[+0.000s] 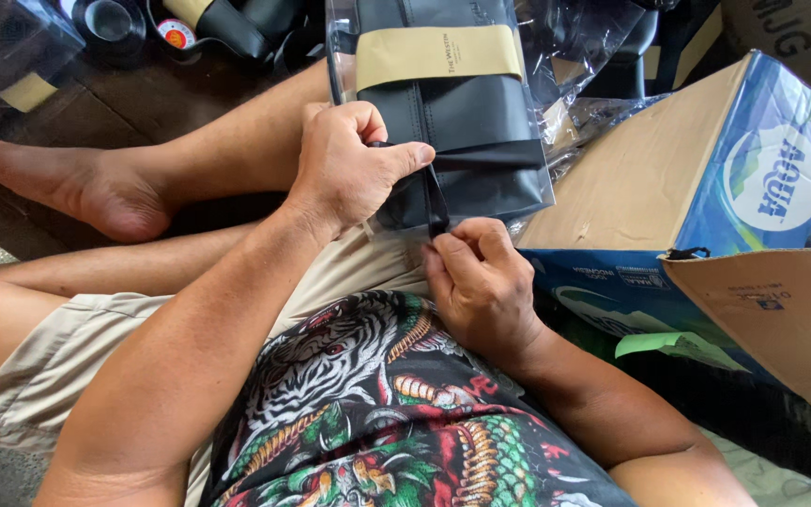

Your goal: The person sits cross-legged on the floor and ties a black ribbon around a black toiletry bag inside a clear plastic sleeve. They wrap the ribbon, form a bow, and adjust the loops and tails to secure the package.

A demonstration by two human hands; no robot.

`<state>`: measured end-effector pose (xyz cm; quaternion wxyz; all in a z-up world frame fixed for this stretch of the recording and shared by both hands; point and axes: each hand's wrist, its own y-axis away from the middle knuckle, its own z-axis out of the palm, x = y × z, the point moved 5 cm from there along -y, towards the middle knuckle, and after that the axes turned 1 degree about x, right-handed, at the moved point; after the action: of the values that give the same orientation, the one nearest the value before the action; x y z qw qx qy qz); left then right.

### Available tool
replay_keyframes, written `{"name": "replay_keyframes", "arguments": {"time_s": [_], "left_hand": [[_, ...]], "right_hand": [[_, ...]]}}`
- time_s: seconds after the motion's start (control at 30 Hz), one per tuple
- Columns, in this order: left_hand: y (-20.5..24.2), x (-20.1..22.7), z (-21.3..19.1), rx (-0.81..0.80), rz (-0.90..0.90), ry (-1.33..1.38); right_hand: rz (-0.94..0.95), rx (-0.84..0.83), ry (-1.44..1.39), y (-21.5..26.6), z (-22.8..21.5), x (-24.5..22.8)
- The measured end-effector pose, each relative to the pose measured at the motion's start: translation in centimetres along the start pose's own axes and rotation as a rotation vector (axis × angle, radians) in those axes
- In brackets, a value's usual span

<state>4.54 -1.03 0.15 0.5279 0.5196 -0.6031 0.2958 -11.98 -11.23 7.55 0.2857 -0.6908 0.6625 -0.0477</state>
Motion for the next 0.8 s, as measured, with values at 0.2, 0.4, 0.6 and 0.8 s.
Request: {"name": "replay_keyframes", "arguments": {"time_s": [0.2,0.4,0.6,0.8], "left_hand": [[-1.4,0.2,-1.2,0.025,0.146,-0.137],[-1.7,1.2,-2.7,0.058,0.169,-0.081],[-2.7,4.6,-4.7,0.142,0.29,0.104],[-1.2,7.4,-6.0,0.015,0.075,0.393]], "right_hand": [[0.268,-0.246,-0.408,0.0,1.3,0.9],[0.888,-0.399,-0.86,2.5,5.1,4.9],[0.685,-0.404,-0.994,0.6,5.1,4.8],[0.51,-0.404,-0.89,-1.0,4.1,5.5]]}}
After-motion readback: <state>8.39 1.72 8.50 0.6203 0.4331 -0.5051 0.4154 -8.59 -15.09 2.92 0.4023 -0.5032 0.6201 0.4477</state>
